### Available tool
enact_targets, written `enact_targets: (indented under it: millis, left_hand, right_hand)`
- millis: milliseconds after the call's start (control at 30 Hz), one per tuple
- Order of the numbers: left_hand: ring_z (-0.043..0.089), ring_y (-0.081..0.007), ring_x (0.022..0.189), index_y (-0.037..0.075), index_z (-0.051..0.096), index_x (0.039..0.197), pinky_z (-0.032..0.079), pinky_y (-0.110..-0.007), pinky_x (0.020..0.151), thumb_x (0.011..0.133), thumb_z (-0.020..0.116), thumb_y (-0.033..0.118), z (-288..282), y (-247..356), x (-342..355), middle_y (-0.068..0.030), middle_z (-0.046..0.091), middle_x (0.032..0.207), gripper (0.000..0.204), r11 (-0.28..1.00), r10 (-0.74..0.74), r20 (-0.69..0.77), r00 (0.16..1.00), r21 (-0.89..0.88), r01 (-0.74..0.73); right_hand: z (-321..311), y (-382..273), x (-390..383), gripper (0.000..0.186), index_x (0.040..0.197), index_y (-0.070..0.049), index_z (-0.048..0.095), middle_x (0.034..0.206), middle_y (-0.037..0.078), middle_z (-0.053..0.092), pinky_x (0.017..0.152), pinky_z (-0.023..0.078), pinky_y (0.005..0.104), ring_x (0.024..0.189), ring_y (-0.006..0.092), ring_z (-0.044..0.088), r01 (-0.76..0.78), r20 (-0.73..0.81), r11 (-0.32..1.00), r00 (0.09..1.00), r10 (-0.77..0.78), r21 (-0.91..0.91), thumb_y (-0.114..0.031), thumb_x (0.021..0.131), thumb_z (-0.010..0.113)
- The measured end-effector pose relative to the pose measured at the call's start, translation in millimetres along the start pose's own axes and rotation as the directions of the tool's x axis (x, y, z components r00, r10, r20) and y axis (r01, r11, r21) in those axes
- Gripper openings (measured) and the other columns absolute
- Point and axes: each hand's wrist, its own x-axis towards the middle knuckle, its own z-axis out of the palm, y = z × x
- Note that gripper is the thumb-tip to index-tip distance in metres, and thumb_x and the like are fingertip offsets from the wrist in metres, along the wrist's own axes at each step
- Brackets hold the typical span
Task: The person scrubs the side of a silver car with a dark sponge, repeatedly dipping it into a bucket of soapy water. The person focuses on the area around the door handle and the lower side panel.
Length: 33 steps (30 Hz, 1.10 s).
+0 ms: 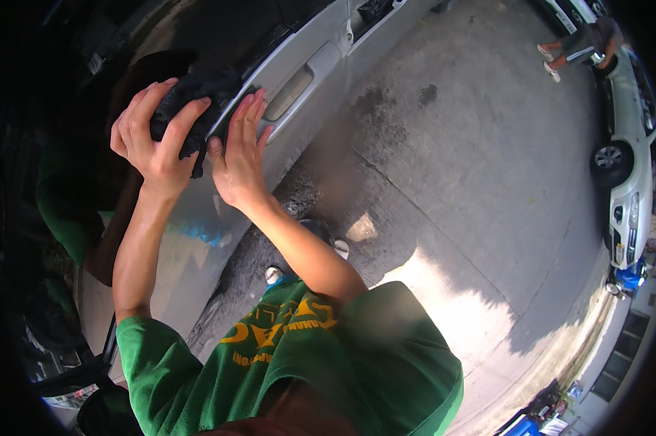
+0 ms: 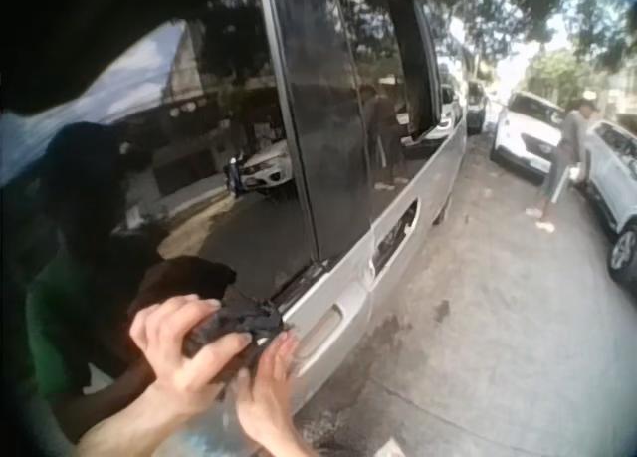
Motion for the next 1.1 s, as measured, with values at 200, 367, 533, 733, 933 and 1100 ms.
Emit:
enact_targets:
  millis: [200, 367, 533, 733, 933, 1100]
  left_hand:
    - [0.062, -0.0179, 0.113, 0.031, 0.077, 0.095, 0.033, -0.034, 0.099, 0.070, 0.071, 0.024, -1, -7, 4, 0.0023, 0.067, 0.120, 0.027, 1.000, 0.002, 0.003, 1.000, -0.022, -0.002]
    - [0.064, -0.0235, 0.114, 0.028, 0.076, 0.103, 0.036, -0.036, 0.099, 0.058, 0.079, 0.019, 6, -5, 9, -0.0019, 0.067, 0.123, 0.045, 0.999, 0.027, 0.063, 0.998, -0.022, -0.026]
    - [0.062, -0.0174, 0.112, 0.032, 0.077, 0.094, 0.033, -0.034, 0.100, 0.073, 0.068, 0.020, 30, -4, 28, 0.0029, 0.068, 0.118, 0.026, 1.000, -0.007, 0.058, 0.998, 0.014, 0.007]
    - [0.062, -0.0171, 0.111, 0.033, 0.077, 0.096, 0.033, -0.033, 0.100, 0.072, 0.069, 0.018, 40, -2, 45, 0.0029, 0.068, 0.118, 0.029, 1.000, 0.009, 0.077, 0.997, -0.011, -0.008]
    - [0.062, -0.0175, 0.112, 0.033, 0.076, 0.097, 0.033, -0.034, 0.100, 0.070, 0.071, 0.020, 95, 21, 103, 0.0027, 0.068, 0.118, 0.030, 0.999, 0.031, 0.062, 0.998, 0.007, -0.031]
    - [0.062, -0.0179, 0.114, 0.032, 0.076, 0.097, 0.033, -0.035, 0.100, 0.068, 0.072, 0.018, 150, 62, 149, 0.0024, 0.067, 0.120, 0.033, 0.998, 0.042, 0.133, 0.990, -0.054, -0.035]
  right_hand:
    - [-51, 24, 96, 0.082, 0.162, -0.001, -0.010, 0.169, 0.027, -0.014, 0.120, -0.002, 0.0668, 0.157, 0.0440, -0.010, 0.025, -0.122, 0.995, 0.992, -0.012, 0.102, -0.029, 0.107, 0.044]
    - [-9, -3, 13, 0.074, 0.163, -0.003, -0.009, 0.170, 0.024, -0.013, 0.120, -0.002, 0.0673, 0.157, 0.0434, -0.010, -0.019, 0.012, 0.997, 1.000, 0.020, -0.079, -0.037, 0.111, 0.032]
    - [-86, 68, 165, 0.075, 0.164, -0.005, -0.003, 0.171, 0.022, -0.009, 0.124, 0.000, 0.0607, 0.159, 0.0371, -0.006, -0.008, -0.153, 0.985, 0.988, 0.035, 0.172, -0.045, 0.111, 0.032]
    - [-75, 54, 131, 0.080, 0.165, -0.007, -0.004, 0.172, 0.020, -0.009, 0.120, 0.001, 0.0673, 0.159, 0.0383, -0.005, -0.036, -0.121, 0.997, 0.992, 0.044, 0.066, -0.047, 0.109, 0.037]
    - [-176, 101, 267, 0.077, 0.164, -0.004, -0.001, 0.171, 0.023, -0.005, 0.121, 0.002, 0.0668, 0.159, 0.0382, -0.004, 0.055, -0.220, 0.986, 0.975, -0.019, 0.160, -0.042, 0.110, 0.037]
    - [-211, 110, 238, 0.077, 0.164, -0.003, 0.000, 0.172, 0.022, -0.006, 0.121, 0.001, 0.0665, 0.159, 0.0377, -0.004, -0.047, -0.117, 0.993, 0.991, 0.059, 0.105, -0.043, 0.110, 0.036]
